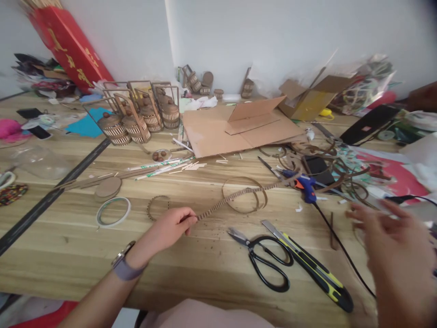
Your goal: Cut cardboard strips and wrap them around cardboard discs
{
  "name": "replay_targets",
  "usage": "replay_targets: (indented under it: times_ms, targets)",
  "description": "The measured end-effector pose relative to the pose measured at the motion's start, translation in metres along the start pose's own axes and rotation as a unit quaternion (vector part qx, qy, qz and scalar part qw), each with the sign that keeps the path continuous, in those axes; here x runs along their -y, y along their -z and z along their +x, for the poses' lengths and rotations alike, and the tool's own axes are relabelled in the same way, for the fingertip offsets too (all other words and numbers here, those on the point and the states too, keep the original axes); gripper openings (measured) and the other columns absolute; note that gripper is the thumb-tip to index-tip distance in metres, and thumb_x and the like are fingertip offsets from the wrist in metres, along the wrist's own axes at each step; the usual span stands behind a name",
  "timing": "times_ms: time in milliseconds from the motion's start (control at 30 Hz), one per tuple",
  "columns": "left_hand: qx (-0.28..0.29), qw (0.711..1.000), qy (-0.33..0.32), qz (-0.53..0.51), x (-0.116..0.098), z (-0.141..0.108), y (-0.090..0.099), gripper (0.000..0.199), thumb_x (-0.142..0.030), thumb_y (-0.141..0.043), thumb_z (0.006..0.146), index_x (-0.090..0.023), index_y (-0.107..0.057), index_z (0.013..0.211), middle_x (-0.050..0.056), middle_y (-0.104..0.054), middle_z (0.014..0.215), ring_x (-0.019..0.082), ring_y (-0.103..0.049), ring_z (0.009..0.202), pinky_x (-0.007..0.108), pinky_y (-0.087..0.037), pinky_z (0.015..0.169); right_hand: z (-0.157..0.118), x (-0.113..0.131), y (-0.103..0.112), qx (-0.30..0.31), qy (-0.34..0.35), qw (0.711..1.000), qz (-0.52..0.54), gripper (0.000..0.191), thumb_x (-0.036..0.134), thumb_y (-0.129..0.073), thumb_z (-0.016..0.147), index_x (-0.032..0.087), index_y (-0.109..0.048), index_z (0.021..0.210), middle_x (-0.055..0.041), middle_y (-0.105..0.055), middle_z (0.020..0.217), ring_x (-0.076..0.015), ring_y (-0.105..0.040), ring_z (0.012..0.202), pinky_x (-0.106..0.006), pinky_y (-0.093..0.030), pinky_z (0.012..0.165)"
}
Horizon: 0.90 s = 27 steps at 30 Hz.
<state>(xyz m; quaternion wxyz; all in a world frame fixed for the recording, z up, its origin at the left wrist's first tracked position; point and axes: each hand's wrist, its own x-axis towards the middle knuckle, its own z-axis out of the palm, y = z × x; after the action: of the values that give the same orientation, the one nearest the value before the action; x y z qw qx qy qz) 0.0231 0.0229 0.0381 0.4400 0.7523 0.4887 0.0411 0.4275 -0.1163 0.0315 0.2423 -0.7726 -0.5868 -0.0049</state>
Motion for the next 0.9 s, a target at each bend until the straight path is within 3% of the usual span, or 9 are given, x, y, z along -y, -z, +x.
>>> replay_targets:
  times_ms: [67, 133, 167, 300, 433, 533, 667, 800, 900]
  targets:
    - [-0.021, 1.0, 0.003, 0.011, 0.002, 0.006, -0.004, 0.031, -0.043, -0.039, 0.089, -0.021, -0.057, 0.079, -0.001, -0.063, 0.066, 0.017, -0.054, 0.062, 0.027, -0.035, 0.061, -0.018, 0.029, -0.017, -0.017, 0.008, 1.0, 0.001, 0.043, 0.06, -0.043, 0.09, 0.023, -0.065, 0.095, -0.0112, -0.075, 0.083, -0.0273, -0.071, 0.07, -0.04, -0.056, 0.057]
    - [-0.031, 0.999, 0.012, 0.014, 0.003, 0.009, -0.006, 0.031, -0.043, -0.038, 0.09, -0.021, -0.058, 0.082, -0.001, -0.062, 0.065, 0.018, -0.055, 0.062, 0.027, -0.036, 0.061, -0.036, 0.055, -0.035, 0.103, 0.147, 0.983, 0.034, 0.029, 0.05, -0.049, 0.092, 0.027, -0.066, 0.097, -0.005, -0.075, 0.09, -0.022, -0.072, 0.078, -0.034, -0.057, 0.067]
    - [-0.032, 0.999, 0.014, 0.013, 0.003, 0.009, -0.006, 0.031, -0.043, -0.037, 0.09, -0.021, -0.058, 0.084, -0.001, -0.062, 0.064, 0.018, -0.055, 0.062, 0.027, -0.036, 0.061, -0.044, 0.065, -0.044, 0.127, 0.201, 0.971, 0.026, 0.023, 0.044, -0.052, 0.093, 0.028, -0.065, 0.102, -0.0034, -0.075, 0.091, -0.0207, -0.072, 0.081, -0.033, -0.057, 0.069]
    - [-0.041, 0.999, 0.013, 0.011, 0.007, 0.009, -0.008, 0.031, -0.042, -0.037, 0.092, -0.021, -0.059, 0.093, -0.002, -0.062, 0.064, 0.018, -0.057, 0.062, 0.027, -0.036, 0.061, -0.062, 0.087, -0.063, 0.08, 0.267, 0.959, -0.049, 0.016, 0.033, -0.049, 0.095, 0.026, -0.062, 0.102, -0.0037, -0.073, 0.09, -0.0221, -0.071, 0.079, -0.035, -0.052, 0.068]
    - [-0.059, 0.998, 0.017, 0.031, 0.01, 0.009, -0.011, 0.028, -0.039, -0.037, 0.092, -0.021, -0.059, 0.094, -0.001, -0.063, 0.066, 0.019, -0.059, 0.065, 0.028, -0.036, 0.063, -0.061, 0.089, -0.057, 0.068, 0.285, 0.955, -0.05, 0.015, 0.034, -0.048, 0.094, 0.025, -0.06, 0.093, -0.0034, -0.071, 0.084, -0.0215, -0.069, 0.075, -0.034, -0.05, 0.067]
    - [-0.069, 0.995, 0.025, 0.072, 0.009, 0.006, -0.013, 0.025, -0.036, -0.038, 0.093, -0.021, -0.058, 0.089, 0.002, -0.065, 0.072, 0.02, -0.061, 0.071, 0.029, -0.036, 0.065, -0.054, 0.075, -0.043, 0.068, 0.257, 0.963, -0.053, 0.02, 0.041, -0.048, 0.094, 0.026, -0.06, 0.093, -0.0042, -0.072, 0.087, -0.0209, -0.069, 0.076, -0.034, -0.05, 0.068]
    - [-0.067, 0.992, 0.024, 0.106, 0.005, 0.0, -0.015, 0.023, -0.036, -0.04, 0.093, -0.022, -0.057, 0.086, 0.004, -0.068, 0.081, 0.022, -0.062, 0.077, 0.03, -0.035, 0.068, -0.038, 0.024, -0.029, 0.025, 0.151, 0.979, -0.134, 0.038, 0.055, -0.038, 0.093, 0.025, -0.06, 0.09, -0.0082, -0.07, 0.084, -0.0276, -0.069, 0.074, -0.042, -0.049, 0.068]
    - [-0.054, 0.998, 0.013, 0.042, 0.001, -0.003, -0.015, 0.025, -0.039, -0.038, 0.092, -0.022, -0.054, 0.083, 0.001, -0.064, 0.069, 0.02, -0.06, 0.068, 0.029, -0.036, 0.065, -0.019, -0.027, -0.029, 0.024, 0.066, 0.976, -0.205, 0.036, 0.054, -0.043, 0.09, 0.024, -0.063, 0.087, -0.0116, -0.07, 0.079, -0.0334, -0.068, 0.071, -0.047, -0.049, 0.062]
    - [-0.035, 0.999, -0.004, -0.037, -0.001, -0.003, -0.015, 0.028, -0.043, -0.037, 0.092, -0.022, -0.051, 0.079, -0.002, -0.061, 0.063, 0.017, -0.057, 0.061, 0.027, -0.037, 0.062, -0.009, -0.034, -0.035, 0.039, 0.068, 0.973, -0.217, 0.032, 0.048, -0.046, 0.09, 0.024, -0.067, 0.09, -0.0118, -0.071, 0.084, -0.0335, -0.069, 0.076, -0.045, -0.05, 0.061]
